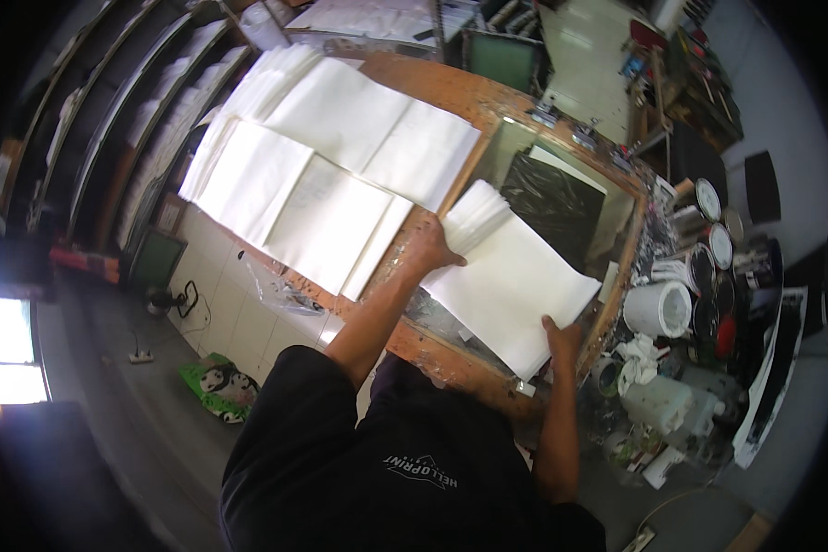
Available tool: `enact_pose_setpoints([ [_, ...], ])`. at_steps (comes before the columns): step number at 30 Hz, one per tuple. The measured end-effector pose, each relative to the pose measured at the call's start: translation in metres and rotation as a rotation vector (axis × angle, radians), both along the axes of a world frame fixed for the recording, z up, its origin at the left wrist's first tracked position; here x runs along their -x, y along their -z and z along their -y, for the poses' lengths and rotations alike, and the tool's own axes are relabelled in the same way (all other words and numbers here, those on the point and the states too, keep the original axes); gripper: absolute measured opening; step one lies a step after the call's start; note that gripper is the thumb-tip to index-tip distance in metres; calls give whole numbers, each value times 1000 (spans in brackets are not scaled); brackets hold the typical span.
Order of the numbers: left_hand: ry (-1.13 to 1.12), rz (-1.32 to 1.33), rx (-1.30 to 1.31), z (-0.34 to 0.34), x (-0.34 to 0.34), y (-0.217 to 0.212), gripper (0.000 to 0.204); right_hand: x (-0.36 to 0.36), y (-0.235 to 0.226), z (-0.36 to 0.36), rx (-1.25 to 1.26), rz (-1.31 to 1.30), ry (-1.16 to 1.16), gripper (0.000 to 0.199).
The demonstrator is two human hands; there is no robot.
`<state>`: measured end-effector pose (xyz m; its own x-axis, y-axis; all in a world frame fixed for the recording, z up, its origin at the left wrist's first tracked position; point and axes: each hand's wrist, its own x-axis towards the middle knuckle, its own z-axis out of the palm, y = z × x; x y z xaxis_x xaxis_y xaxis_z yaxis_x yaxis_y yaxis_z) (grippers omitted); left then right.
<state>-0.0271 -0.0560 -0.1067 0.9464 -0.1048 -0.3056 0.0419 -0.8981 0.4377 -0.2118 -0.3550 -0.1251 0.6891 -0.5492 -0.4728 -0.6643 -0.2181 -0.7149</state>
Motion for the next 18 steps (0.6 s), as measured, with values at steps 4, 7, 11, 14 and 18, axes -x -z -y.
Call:
enact_pose_setpoints([
  [4,5,20,-20,16,6,-26,121,1,1,-1,144,79,-73,50],
  [7,-71,-17,51,16,12,-37,102,-3,-33,-21,237,94,-75,48],
  [11,-202,526,219,22,47,-42,78,9,-53,-38,224,334,81,46],
  [14,-278,516,529,8,48,-40,75,19,-95,-58,91,318,238,43],
  [18,-298,516,771,1,70,0,77,36,-33,-55,333,573,128,46],
])
